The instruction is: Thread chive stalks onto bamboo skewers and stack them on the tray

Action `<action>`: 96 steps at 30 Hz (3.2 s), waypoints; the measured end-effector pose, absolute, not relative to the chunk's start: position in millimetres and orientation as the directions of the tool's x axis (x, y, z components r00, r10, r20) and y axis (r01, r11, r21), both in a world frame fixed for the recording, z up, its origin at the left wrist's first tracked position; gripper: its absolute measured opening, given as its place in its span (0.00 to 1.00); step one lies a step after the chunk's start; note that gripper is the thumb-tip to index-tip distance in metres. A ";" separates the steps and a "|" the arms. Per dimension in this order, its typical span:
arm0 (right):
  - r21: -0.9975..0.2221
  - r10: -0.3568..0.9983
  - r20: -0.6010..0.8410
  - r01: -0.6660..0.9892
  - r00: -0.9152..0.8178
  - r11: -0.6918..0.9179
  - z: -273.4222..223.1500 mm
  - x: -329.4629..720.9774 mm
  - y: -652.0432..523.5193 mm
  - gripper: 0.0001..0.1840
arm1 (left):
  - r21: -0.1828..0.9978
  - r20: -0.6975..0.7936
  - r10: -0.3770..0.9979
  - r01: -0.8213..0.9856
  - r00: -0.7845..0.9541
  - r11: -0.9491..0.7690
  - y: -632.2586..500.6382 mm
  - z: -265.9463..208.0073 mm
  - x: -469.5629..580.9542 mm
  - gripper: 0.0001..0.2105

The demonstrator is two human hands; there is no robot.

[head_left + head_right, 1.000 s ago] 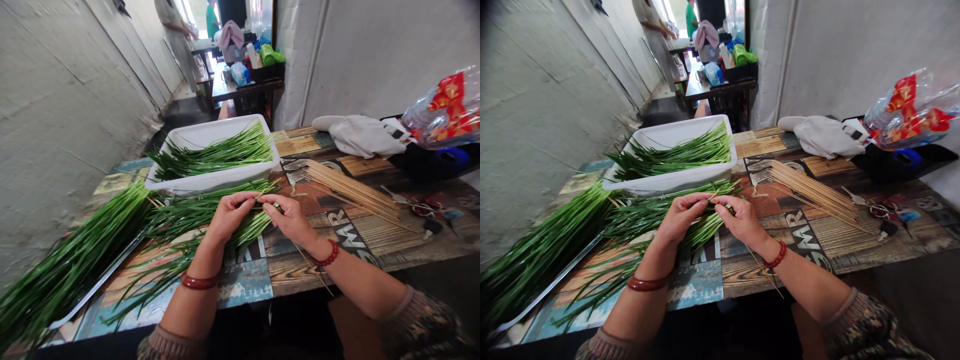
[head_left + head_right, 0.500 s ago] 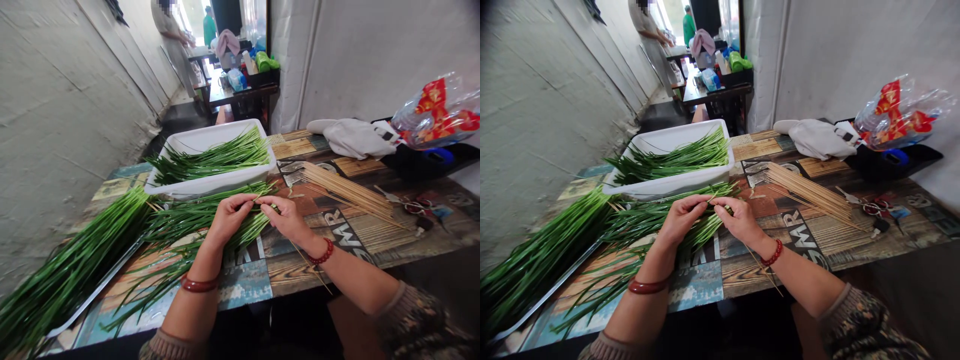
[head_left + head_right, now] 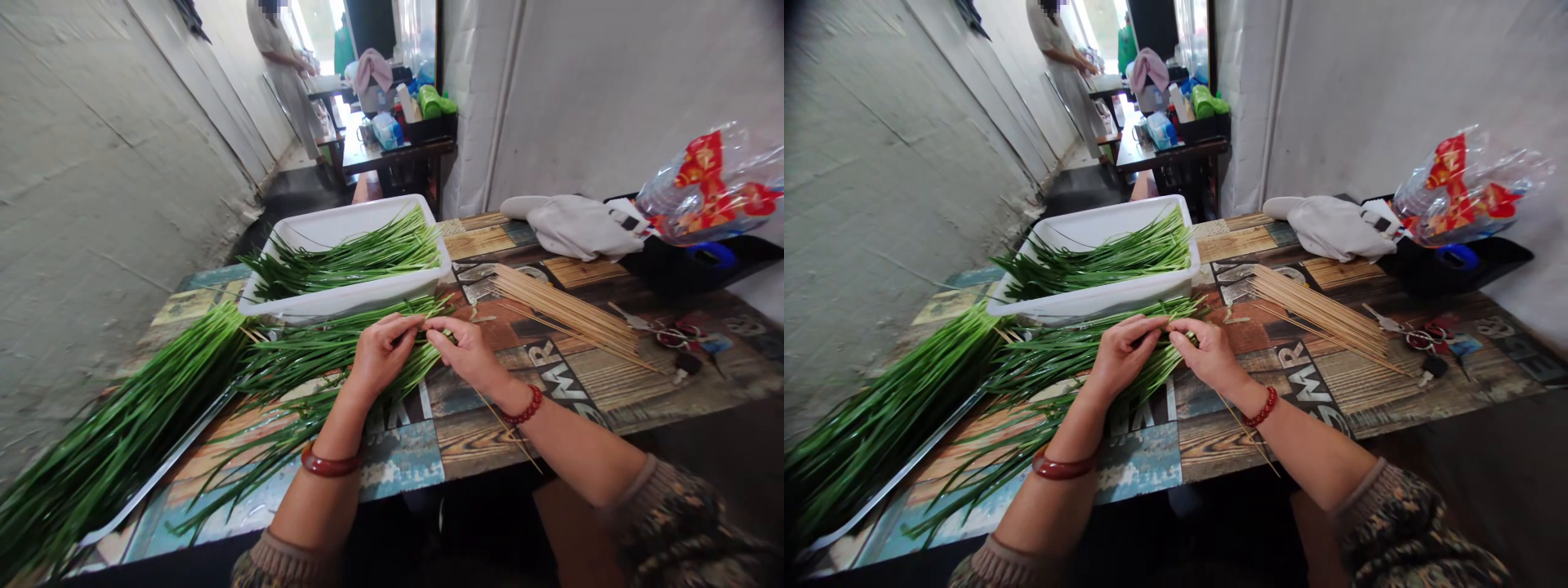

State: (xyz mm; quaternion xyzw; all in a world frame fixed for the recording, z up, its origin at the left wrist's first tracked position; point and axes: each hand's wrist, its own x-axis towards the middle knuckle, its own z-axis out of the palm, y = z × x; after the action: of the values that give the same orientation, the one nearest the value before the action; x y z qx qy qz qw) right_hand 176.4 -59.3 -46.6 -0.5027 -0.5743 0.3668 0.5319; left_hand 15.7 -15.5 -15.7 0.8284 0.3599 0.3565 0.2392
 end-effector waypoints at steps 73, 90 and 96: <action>-0.995 0.995 0.099 0.024 0.023 0.098 -62.3 182.1 -56.2 0.17 | 0.236 0.218 0.705 0.665 0.674 -0.709 -5.1 -24.4 0.9 0.08; -0.985 0.987 0.151 0.096 0.054 0.145 -49.7 182.2 -61.3 0.16 | 0.692 0.346 0.874 0.536 0.341 -0.483 -3.9 -29.3 7.6 0.05; -0.982 0.984 0.171 0.085 0.058 0.166 -46.3 181.0 -61.5 0.15 | 0.750 0.353 0.855 0.431 0.381 -0.502 -12.2 -21.7 15.7 0.07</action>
State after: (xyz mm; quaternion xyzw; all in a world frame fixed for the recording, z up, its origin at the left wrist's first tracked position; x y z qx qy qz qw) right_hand 181.0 -61.5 -46.3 -0.4916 -0.5436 0.4187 0.5362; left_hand 15.7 -12.2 -21.7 0.7812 0.4113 0.3748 0.2829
